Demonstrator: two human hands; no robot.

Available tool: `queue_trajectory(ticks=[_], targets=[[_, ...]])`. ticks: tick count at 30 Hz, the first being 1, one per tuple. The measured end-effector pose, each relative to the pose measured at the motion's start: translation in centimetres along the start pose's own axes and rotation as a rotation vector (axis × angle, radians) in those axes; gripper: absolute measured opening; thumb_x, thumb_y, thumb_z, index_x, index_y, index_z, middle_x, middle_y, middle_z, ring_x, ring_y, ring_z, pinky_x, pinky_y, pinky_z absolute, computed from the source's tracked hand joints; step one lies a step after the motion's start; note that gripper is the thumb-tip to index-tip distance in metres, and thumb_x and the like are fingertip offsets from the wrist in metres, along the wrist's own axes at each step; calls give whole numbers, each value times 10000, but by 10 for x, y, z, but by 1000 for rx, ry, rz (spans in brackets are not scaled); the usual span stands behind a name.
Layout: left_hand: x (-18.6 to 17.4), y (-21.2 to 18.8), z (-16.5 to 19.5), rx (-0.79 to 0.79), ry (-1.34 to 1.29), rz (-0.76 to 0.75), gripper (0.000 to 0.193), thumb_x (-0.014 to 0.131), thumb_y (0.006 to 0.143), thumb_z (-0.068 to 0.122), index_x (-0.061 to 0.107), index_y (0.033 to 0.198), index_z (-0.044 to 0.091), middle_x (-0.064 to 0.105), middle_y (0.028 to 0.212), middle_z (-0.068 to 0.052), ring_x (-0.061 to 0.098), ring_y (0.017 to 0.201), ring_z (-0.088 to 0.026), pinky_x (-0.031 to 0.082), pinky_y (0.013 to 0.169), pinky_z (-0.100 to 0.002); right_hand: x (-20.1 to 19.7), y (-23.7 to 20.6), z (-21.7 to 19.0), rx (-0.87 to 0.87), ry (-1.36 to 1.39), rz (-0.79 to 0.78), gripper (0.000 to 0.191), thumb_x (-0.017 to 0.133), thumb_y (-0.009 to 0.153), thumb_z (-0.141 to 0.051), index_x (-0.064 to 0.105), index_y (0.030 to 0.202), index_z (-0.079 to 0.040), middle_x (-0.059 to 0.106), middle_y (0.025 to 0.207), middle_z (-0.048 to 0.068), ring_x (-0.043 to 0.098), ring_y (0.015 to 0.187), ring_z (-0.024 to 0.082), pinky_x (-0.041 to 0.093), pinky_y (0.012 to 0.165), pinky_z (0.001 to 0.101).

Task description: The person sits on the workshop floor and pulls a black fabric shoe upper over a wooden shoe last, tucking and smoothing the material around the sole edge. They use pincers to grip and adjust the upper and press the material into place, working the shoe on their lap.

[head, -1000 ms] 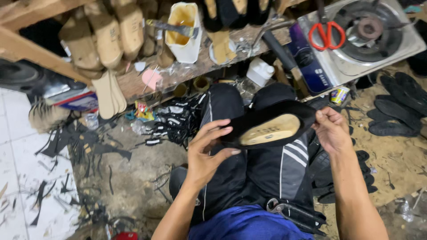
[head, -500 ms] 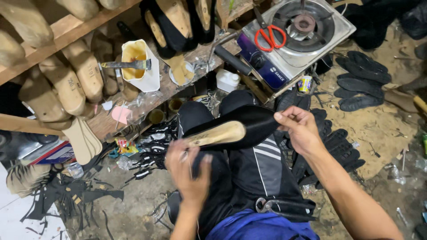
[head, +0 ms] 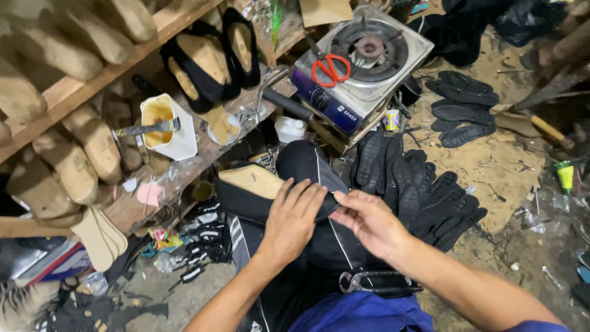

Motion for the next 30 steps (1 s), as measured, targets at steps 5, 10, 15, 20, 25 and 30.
queue_trajectory(ticks=[5, 10, 15, 20, 25, 30], targets=[[-51, 9, -11, -93, -262, 196, 631, 777, 667, 5, 622, 1278, -2, 669, 1270, -145, 620, 1222, -331, 425, 1131, -481, 22, -43, -3, 22, 89, -13, 219, 617, 910, -162, 726, 896, 27, 760, 997, 166, 751, 918, 256, 606, 857, 384], [-87, 8, -34, -496, -581, 444, 383, 808, 866, 52, 681, 1219, -21, 745, 1142, -85, 717, 1044, -175, 549, 971, -313, 14, -65, -6, -141, -667, -241, 252, 676, 975, -205, 695, 897, 34, 776, 909, 173, 778, 834, 272, 655, 775, 382], [-89, 7, -75, -684, -852, 490, 393, 797, 861, 89, 678, 1218, -26, 740, 1065, -38, 667, 957, -103, 542, 899, -268, -30, -70, 3, -231, -1736, -82, 270, 720, 857, -344, 663, 995, -119, 712, 914, 74, 708, 905, 319, 548, 776, 417], [-67, 4, -87, -663, -1085, 525, 340, 793, 886, 62, 677, 1190, -35, 725, 1054, -38, 659, 954, -93, 552, 887, -261, -87, -63, 39, -85, -1894, -252, 564, 852, 716, -446, 596, 1146, -188, 621, 1110, 114, 649, 1022, 364, 542, 793, 449], [-63, 4, -93, -590, -1191, 568, 394, 766, 913, 20, 635, 1278, -53, 713, 1131, -52, 655, 1033, -95, 539, 949, -262, -114, -49, 77, -45, -1968, -338, 598, 840, 730, -425, 582, 1238, -245, 732, 1085, 114, 698, 1014, 352, 555, 844, 452], [-63, 5, -93, -603, -1150, 537, 470, 755, 931, 47, 595, 1357, -68, 698, 1200, -67, 644, 1086, -101, 536, 976, -266, -102, -41, 65, 28, -1839, -363, 364, 776, 830, -420, 692, 1138, -244, 781, 1011, 102, 749, 976, 314, 582, 817, 401]])
Point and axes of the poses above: each hand's wrist, its own y-axis towards the middle knuckle, its own x-axis out of the palm, z = x × y, the point moved 3 cm from there along y, towards the middle knuckle
